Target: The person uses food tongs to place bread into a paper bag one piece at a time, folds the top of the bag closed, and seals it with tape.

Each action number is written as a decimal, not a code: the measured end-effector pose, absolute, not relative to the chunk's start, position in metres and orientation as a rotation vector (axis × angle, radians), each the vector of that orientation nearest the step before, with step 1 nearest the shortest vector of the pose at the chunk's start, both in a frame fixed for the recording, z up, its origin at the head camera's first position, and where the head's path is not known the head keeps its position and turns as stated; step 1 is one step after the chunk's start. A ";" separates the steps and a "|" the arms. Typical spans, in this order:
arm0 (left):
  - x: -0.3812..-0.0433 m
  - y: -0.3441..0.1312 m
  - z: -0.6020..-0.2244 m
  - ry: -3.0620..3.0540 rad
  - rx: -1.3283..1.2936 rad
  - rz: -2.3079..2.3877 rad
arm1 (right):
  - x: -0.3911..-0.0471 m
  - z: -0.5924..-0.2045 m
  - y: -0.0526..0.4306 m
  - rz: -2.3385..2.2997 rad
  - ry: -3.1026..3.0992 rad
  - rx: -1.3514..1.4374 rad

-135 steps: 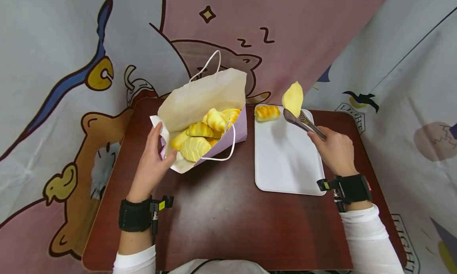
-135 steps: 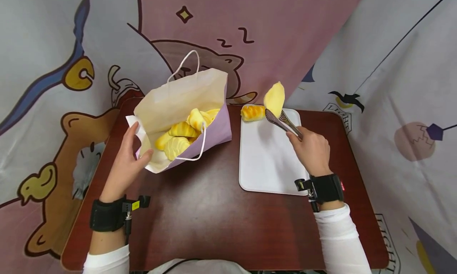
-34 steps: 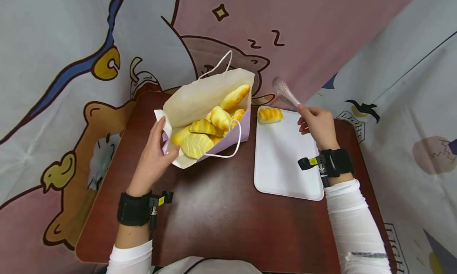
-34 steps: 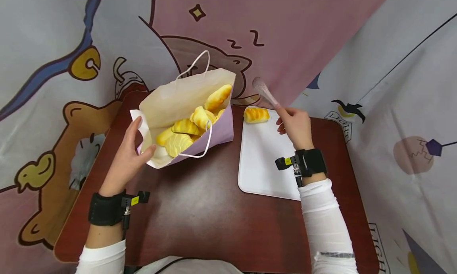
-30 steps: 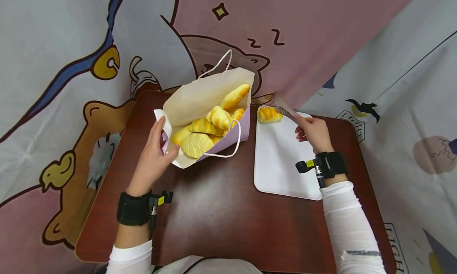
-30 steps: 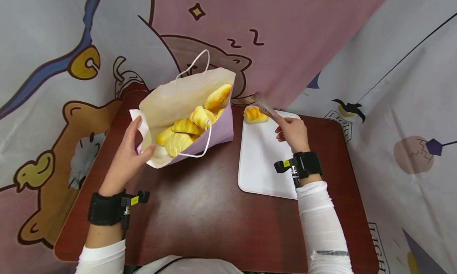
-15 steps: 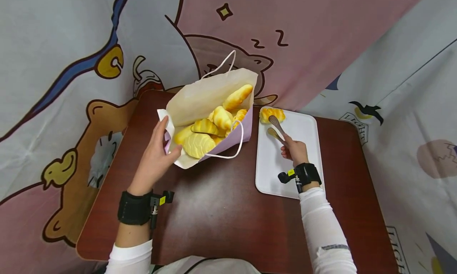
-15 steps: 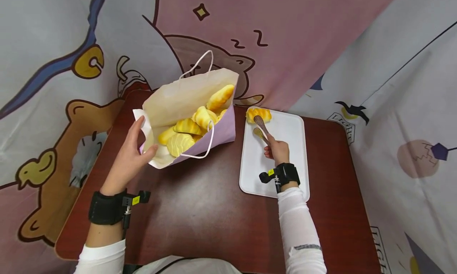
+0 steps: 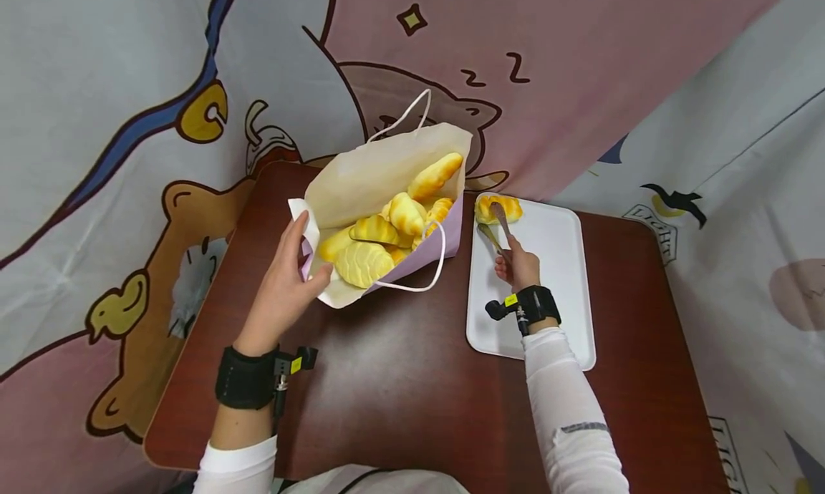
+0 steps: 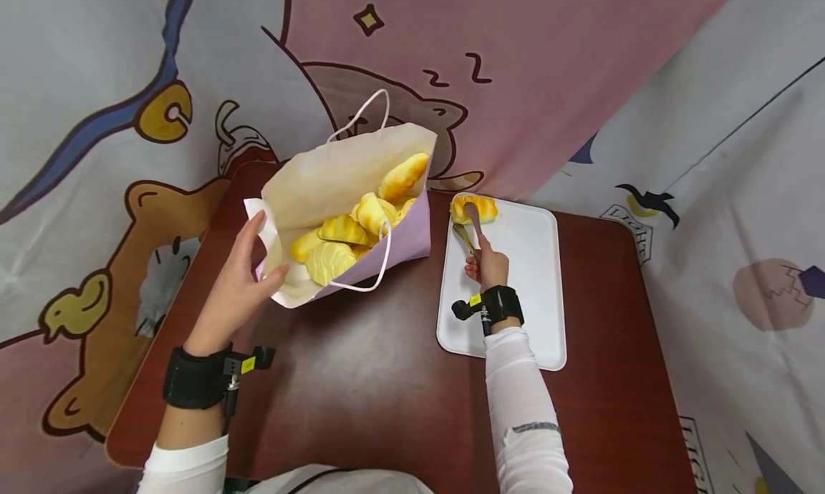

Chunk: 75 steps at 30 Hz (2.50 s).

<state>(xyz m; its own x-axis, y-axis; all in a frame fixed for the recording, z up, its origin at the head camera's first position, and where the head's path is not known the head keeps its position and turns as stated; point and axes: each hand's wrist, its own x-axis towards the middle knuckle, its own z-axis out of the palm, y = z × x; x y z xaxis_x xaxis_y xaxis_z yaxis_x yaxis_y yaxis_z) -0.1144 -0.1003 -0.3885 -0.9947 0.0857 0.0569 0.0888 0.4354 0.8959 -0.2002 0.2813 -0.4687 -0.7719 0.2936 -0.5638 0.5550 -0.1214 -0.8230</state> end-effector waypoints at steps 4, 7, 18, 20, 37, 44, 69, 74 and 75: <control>-0.117 -0.103 -0.396 -2.671 -0.149 -1.640 | -0.207 -0.477 0.280 -2.105 1.866 0.909; -0.119 -0.106 -0.406 -2.669 -0.149 -1.622 | -0.212 -0.483 0.280 -2.144 1.838 0.902; -0.119 -0.105 -0.410 -2.654 -0.144 -1.629 | -0.218 -0.507 0.290 -1.981 2.035 0.994; -0.120 -0.105 -0.410 -2.653 -0.141 -1.632 | -0.218 -0.512 0.295 -1.937 2.078 0.990; -0.117 -0.107 -0.411 -2.654 -0.124 -1.660 | -0.203 -0.499 0.337 -1.743 2.618 0.792; -0.114 -0.107 -0.412 -2.658 -0.108 -1.677 | -0.186 -0.465 0.339 -1.415 2.866 0.708; -0.113 -0.107 -0.409 -2.652 -0.143 -1.625 | -0.168 -0.312 0.306 -0.951 3.115 -0.084; -0.114 -0.108 -0.409 -2.634 -0.148 -1.638 | -0.173 -0.283 0.286 -0.779 3.041 -0.286; -0.114 -0.108 -0.409 -2.631 -0.153 -1.640 | -0.174 -0.278 0.284 -0.748 3.027 -0.310</control>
<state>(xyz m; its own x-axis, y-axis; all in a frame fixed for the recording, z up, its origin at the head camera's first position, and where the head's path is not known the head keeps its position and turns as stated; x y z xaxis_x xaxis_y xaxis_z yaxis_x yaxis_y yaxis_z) -0.1136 -0.1079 -0.4091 -0.9945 0.0638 0.0833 0.1029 0.4370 0.8936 -0.1739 0.2837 -0.2776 -0.9804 -0.1932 0.0390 -0.1891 0.8665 -0.4619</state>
